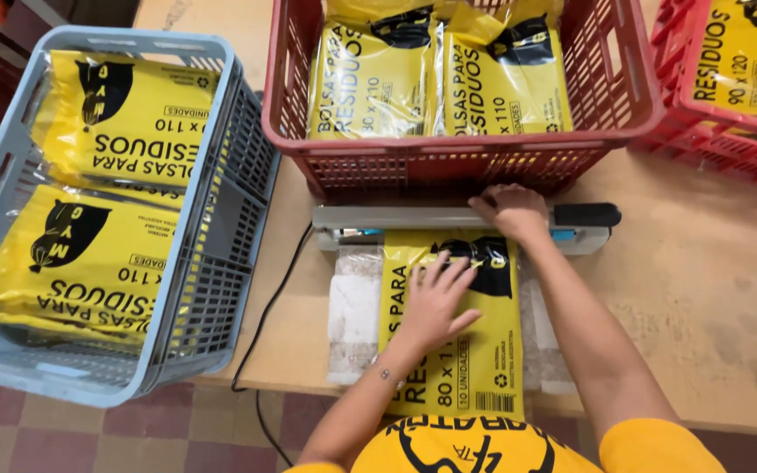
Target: Sealing packs of plastic bags using a manual heat sealer and sorting them into crates.
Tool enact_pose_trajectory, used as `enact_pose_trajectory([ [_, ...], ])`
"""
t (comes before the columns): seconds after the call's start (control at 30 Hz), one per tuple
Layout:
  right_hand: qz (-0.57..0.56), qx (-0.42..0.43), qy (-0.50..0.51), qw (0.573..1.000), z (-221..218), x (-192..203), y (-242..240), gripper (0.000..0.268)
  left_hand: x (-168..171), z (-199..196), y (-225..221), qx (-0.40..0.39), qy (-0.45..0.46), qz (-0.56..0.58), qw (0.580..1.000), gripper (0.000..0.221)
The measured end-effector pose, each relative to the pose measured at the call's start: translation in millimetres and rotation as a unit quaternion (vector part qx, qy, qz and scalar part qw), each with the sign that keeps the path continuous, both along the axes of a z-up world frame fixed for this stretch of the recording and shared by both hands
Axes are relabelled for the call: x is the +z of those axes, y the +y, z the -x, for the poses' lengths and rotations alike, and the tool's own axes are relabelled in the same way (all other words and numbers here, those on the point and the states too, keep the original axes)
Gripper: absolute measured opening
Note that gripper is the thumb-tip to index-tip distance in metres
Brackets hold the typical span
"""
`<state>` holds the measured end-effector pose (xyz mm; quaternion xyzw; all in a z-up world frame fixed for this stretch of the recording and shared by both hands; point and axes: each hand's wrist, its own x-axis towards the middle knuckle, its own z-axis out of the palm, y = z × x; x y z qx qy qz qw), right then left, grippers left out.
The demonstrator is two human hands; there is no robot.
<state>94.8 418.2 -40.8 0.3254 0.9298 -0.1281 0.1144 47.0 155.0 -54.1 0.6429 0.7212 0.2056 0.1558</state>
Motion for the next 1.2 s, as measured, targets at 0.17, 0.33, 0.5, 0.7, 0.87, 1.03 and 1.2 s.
enact_pose_trajectory([
  [0.17,-0.006,0.007,0.000,1.000,-0.9,1.3,-2.7,0.068,7.5,22.3,-55.6,0.279,-0.126,-0.006,0.952,0.061],
  [0.33,-0.045,-0.016,0.040,0.998,1.4,-24.3,1.7,0.061,33.4,31.7,-69.7,0.405,-0.278,0.072,0.868,0.062],
  [0.5,-0.037,-0.009,0.027,0.999,1.9,-17.6,-0.3,0.064,21.9,39.8,-68.9,0.404,-0.267,0.127,0.866,0.059],
  [0.7,-0.029,-0.016,0.035,0.999,1.7,-20.4,-0.3,0.062,27.5,45.2,-59.1,0.373,-0.197,0.184,0.888,0.039],
  [0.87,-0.046,-0.012,0.072,0.996,-0.1,-28.8,0.4,0.059,15.1,40.4,-55.7,0.361,-0.141,0.216,0.896,0.048],
  [1.03,-0.072,-0.002,0.092,0.993,-0.6,-33.1,-0.5,0.057,17.8,39.4,-51.4,0.361,-0.119,0.256,0.889,0.057],
  [1.2,-0.029,-0.026,0.026,0.999,5.8,-23.1,-0.9,0.065,26.0,37.8,-49.1,0.374,-0.125,0.280,0.875,0.055],
])
